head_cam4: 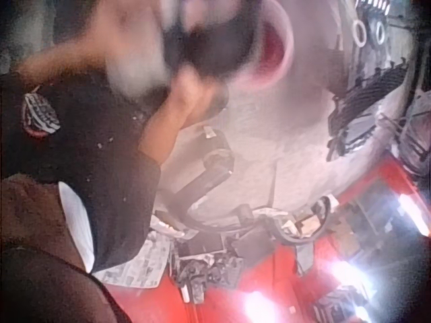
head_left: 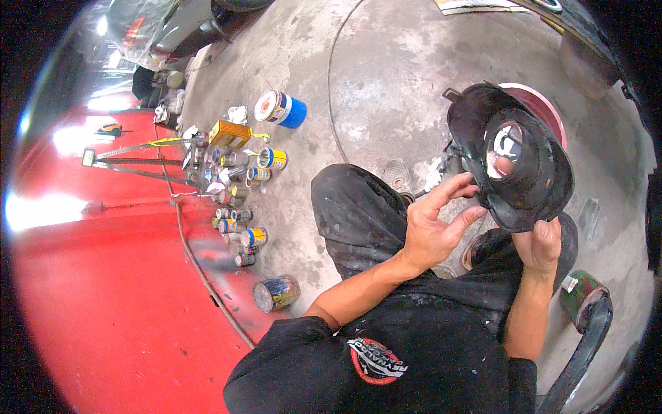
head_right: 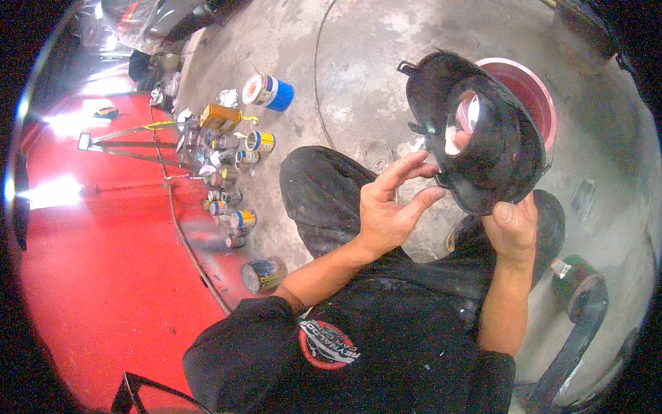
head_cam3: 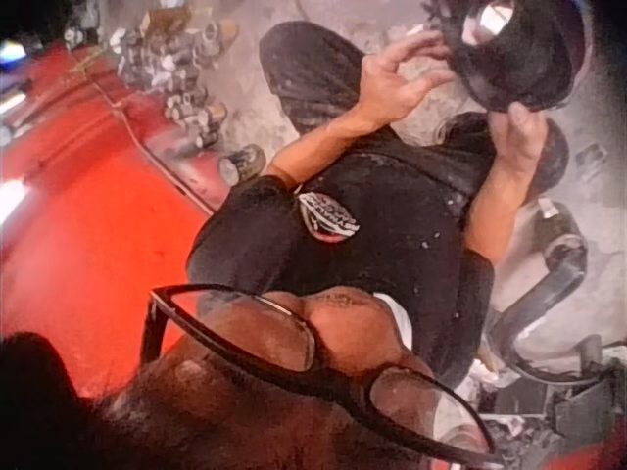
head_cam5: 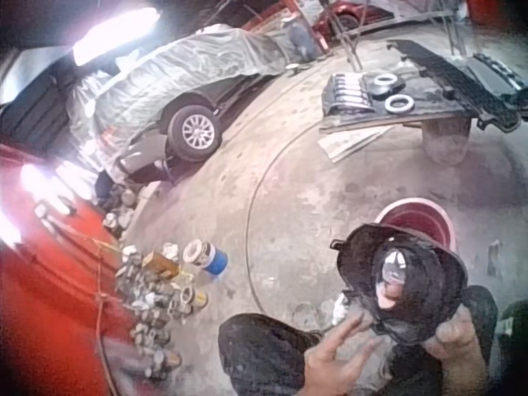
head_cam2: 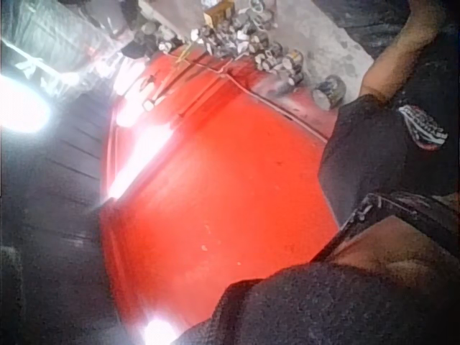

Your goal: The person applies adhesive to a black plastic car part, positions a circular lens component into the housing, and then scrapes excess material from the edges using a small tool before sanding the surface by hand.

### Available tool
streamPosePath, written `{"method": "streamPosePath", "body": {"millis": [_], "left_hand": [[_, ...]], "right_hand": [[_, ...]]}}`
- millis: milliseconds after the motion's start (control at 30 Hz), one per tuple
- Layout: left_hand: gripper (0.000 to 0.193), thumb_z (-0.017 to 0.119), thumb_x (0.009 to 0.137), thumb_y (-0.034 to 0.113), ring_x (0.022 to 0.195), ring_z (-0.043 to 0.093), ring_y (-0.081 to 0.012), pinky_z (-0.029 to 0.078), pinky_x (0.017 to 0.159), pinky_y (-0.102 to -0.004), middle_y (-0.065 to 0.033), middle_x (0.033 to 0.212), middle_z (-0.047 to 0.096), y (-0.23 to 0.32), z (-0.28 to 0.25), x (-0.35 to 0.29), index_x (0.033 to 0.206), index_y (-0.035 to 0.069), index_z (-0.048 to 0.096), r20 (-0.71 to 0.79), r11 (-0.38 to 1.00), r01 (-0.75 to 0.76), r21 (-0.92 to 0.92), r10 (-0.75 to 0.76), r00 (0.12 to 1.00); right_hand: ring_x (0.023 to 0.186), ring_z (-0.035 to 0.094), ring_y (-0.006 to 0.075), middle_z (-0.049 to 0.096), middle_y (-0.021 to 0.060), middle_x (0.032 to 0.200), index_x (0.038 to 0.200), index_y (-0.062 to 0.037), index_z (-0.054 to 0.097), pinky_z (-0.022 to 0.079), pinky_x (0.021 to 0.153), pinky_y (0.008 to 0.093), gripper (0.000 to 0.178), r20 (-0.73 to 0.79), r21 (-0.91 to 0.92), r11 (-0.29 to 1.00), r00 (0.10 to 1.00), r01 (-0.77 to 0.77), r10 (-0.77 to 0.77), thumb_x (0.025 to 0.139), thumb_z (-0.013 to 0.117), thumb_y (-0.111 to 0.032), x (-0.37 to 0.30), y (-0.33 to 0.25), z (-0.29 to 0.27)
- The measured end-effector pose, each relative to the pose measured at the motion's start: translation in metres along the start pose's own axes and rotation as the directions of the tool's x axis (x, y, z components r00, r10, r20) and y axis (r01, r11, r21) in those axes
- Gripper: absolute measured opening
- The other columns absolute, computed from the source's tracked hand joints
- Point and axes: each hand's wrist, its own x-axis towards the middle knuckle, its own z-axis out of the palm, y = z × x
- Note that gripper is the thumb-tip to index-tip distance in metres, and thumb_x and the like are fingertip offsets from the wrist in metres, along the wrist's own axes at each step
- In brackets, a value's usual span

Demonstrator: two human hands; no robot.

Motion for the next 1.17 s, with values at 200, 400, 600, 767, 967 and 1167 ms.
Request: {"method": "streamPosePath", "body": {"millis": [200, 400, 600, 767, 967, 1167], "left_hand": [[0.055, 0.076, 0.076, 0.000, 0.101, 0.061, -0.0155, 0.045, 0.093, -0.0297, -0.0112, 0.111, 0.066, -0.001, 0.006, 0.004, 0.126, -0.001, 0.054, -0.074, 0.999, -0.036, 0.016, 0.037, 0.997], [0.045, 0.075, 0.077, 0.002, 0.102, 0.061, -0.0178, 0.045, 0.093, -0.0303, -0.0119, 0.112, 0.064, 0.012, -0.002, 0.012, 0.119, 0.000, 0.060, -0.037, 0.960, -0.152, 0.236, 0.165, 0.986], [0.016, 0.063, 0.090, 0.005, 0.098, 0.061, -0.0154, 0.047, 0.088, -0.0287, -0.0119, 0.109, 0.065, 0.008, -0.030, 0.018, 0.104, -0.003, 0.064, -0.230, 0.993, -0.068, 0.099, 0.089, 0.969], [0.027, 0.053, 0.098, 0.018, 0.098, 0.061, -0.0165, 0.047, 0.090, -0.0295, -0.0111, 0.107, 0.065, 0.028, -0.047, 0.032, 0.112, -0.004, 0.061, -0.007, 0.961, 0.144, -0.237, -0.150, 0.989], [0.054, 0.064, 0.092, 0.015, 0.107, 0.058, -0.0195, 0.046, 0.094, -0.0337, -0.0147, 0.124, 0.057, 0.031, -0.042, 0.022, 0.136, -0.007, 0.040, 0.099, 0.938, 0.161, -0.308, -0.137, 0.986], [0.060, 0.069, 0.087, 0.008, 0.105, 0.058, -0.0149, 0.049, 0.090, -0.0268, -0.0141, 0.119, 0.059, 0.024, -0.057, 0.014, 0.137, -0.006, 0.039, 0.046, 0.887, 0.350, -0.300, -0.353, 0.934]], "right_hand": [[0.133, 0.037, 0.0343, 0.036, 0.0207, 0.146, 0.145, -0.0029, 0.027, 0.033, 0.108, 0.0453, 0.081, 0.007, -0.038, 0.999, 1.000, 0.027, -0.027, 0.081, 0.065, -0.033, 0.002, -0.003, 0.004], [0.134, 0.037, 0.0339, 0.037, 0.0204, 0.145, 0.145, -0.0008, 0.026, 0.029, 0.111, 0.0451, 0.084, -0.034, -0.011, 1.000, 0.999, 0.006, -0.006, 0.079, 0.067, -0.031, 0.002, -0.006, 0.000], [0.125, 0.048, 0.0277, 0.048, 0.0154, 0.136, 0.139, 0.0027, 0.037, 0.034, 0.107, 0.0398, 0.086, -0.103, -0.261, 0.960, 0.992, -0.097, 0.072, 0.069, 0.076, -0.028, -0.002, -0.002, -0.006], [0.121, 0.050, 0.0214, 0.056, 0.0114, 0.127, 0.129, 0.0029, 0.052, 0.035, 0.104, 0.0328, 0.070, -0.149, -0.585, 0.802, 0.988, -0.121, 0.040, 0.064, 0.076, -0.008, 0.005, 0.004, 0.022], [0.134, 0.033, 0.0397, 0.051, 0.0048, 0.134, 0.124, -0.0134, 0.060, 0.018, 0.111, 0.0604, 0.068, 0.219, -0.975, -0.091, 0.952, 0.204, -0.213, 0.057, 0.071, -0.007, 0.010, 0.024, 0.028], [0.134, 0.032, 0.0393, 0.050, 0.0034, 0.136, 0.125, -0.0182, 0.060, 0.018, 0.110, 0.0641, 0.066, 0.364, -0.906, -0.316, 0.897, 0.280, -0.249, 0.060, 0.072, -0.011, 0.008, 0.040, 0.035]]}}
